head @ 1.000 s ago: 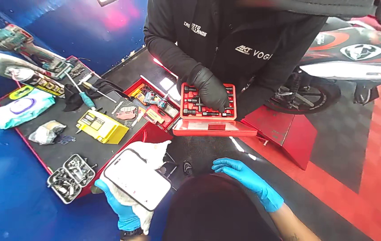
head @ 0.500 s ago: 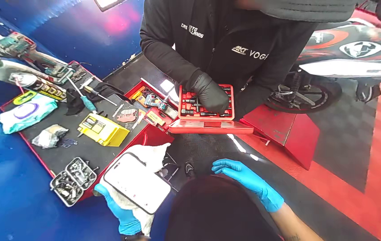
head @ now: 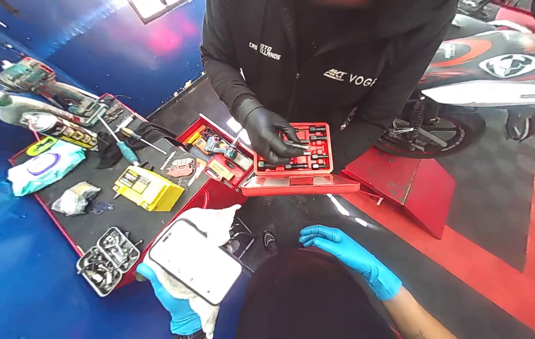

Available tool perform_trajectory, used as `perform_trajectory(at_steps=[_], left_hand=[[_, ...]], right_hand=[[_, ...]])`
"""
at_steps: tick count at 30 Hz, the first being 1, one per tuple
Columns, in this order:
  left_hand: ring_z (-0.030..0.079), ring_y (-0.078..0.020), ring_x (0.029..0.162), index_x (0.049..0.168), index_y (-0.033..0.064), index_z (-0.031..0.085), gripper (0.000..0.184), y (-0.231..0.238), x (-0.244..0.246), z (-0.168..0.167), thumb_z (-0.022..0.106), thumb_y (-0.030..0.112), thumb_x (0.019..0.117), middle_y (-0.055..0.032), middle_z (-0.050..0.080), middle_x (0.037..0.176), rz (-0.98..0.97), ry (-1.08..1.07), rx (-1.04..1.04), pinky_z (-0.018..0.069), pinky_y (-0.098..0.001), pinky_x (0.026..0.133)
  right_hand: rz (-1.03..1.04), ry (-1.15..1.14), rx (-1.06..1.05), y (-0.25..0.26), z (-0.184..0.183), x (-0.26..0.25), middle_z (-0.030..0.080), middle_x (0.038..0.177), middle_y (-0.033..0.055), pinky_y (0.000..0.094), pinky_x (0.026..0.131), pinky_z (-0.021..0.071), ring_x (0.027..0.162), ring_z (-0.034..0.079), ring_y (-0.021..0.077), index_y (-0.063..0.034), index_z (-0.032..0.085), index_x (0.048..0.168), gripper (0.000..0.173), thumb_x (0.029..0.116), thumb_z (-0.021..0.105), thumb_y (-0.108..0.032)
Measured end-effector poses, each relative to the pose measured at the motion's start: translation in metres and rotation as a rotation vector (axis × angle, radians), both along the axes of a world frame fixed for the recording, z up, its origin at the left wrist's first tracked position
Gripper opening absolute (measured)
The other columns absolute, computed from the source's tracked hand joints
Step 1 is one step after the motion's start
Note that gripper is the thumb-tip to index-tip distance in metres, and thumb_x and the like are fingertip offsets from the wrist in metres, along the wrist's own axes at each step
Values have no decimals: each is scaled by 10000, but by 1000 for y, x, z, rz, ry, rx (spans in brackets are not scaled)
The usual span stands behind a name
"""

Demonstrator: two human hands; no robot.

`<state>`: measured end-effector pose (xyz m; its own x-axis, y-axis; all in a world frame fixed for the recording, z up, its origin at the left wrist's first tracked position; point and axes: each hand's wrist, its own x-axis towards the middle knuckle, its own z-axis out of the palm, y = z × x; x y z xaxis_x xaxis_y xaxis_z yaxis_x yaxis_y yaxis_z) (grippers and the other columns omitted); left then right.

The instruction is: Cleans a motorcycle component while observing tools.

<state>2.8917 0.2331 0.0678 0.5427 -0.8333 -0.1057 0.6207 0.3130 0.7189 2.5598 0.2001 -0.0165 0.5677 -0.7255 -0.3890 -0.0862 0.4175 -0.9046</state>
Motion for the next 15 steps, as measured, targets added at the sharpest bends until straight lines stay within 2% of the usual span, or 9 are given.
perform_trajectory(at_steps=[1, 2, 3, 5, 7, 9, 11, 12, 15], left_hand=[[724, -57, 1018, 1102, 149, 673, 555, -2, -5, 6, 276, 536, 1086, 25, 766, 1022, 15, 33, -23, 595, -248, 867], [733, -58, 975, 1063, 142, 683, 552, -5, -10, 13, 314, 552, 1074, 23, 769, 976, 29, 57, -21, 603, -248, 838], [733, -71, 953, 1074, 115, 653, 578, -7, -10, 14, 265, 543, 1083, 6, 758, 960, 57, 73, 7, 611, -265, 816], [696, -90, 991, 1224, 77, 509, 632, -8, -2, 6, 59, 500, 1091, -13, 697, 1037, 74, 56, 128, 604, -306, 827], [677, -92, 1047, 1305, 62, 451, 614, -7, 4, -6, 39, 467, 1095, -24, 672, 1110, 92, 2, 161, 591, -310, 868], [662, -117, 1128, 1367, 75, 477, 573, 1, 13, -27, 179, 491, 1108, -47, 671, 1203, 56, -51, 69, 569, -335, 936], [705, -68, 1051, 1248, 203, 639, 583, 1, 16, -30, 303, 632, 1040, 29, 742, 1126, 8, -39, 70, 608, -298, 869], [705, -58, 1055, 1232, 243, 669, 579, 2, 20, -34, 350, 671, 1006, 49, 749, 1131, -39, -23, 42, 608, -295, 876], [705, -76, 1065, 1227, 240, 679, 584, 5, 26, -43, 390, 687, 986, 36, 745, 1143, -88, 26, -11, 609, -318, 884]], right_hand=[[3, 5, 3, 0, 1, 0, 702, 1266, 88, 367, 1053, 524, 1173, 669, 190, -44, 633, 1346, 350, 1064, 505, -208], [3, 7, 4, 0, 0, 0, 701, 1269, 89, 365, 1054, 523, 1176, 667, 190, -42, 630, 1349, 355, 1063, 504, -208], [0, 5, 3, -1, -1, 1, 701, 1270, 91, 368, 1055, 524, 1176, 668, 192, -40, 629, 1352, 356, 1063, 505, -208], [-9, 1, 4, -1, 0, 2, 702, 1266, 93, 375, 1055, 524, 1170, 669, 198, -34, 626, 1350, 352, 1063, 501, -194], [-7, 6, 7, -1, 1, 2, 704, 1263, 90, 374, 1054, 525, 1168, 671, 196, -37, 625, 1350, 344, 1065, 497, -180], [-5, 10, 5, -2, 0, 3, 706, 1259, 92, 377, 1050, 528, 1165, 673, 199, -37, 627, 1349, 341, 1065, 497, -176], [1, 14, 9, -2, 0, 3, 708, 1259, 87, 378, 1051, 529, 1165, 674, 199, -40, 631, 1345, 340, 1065, 498, -180], [2, 17, 12, -2, 1, 3, 707, 1261, 85, 375, 1052, 528, 1166, 673, 197, -44, 632, 1344, 338, 1066, 498, -180], [2, 15, 9, -2, 0, 3, 705, 1265, 89, 374, 1054, 529, 1172, 672, 201, -44, 635, 1342, 337, 1067, 492, -176]])
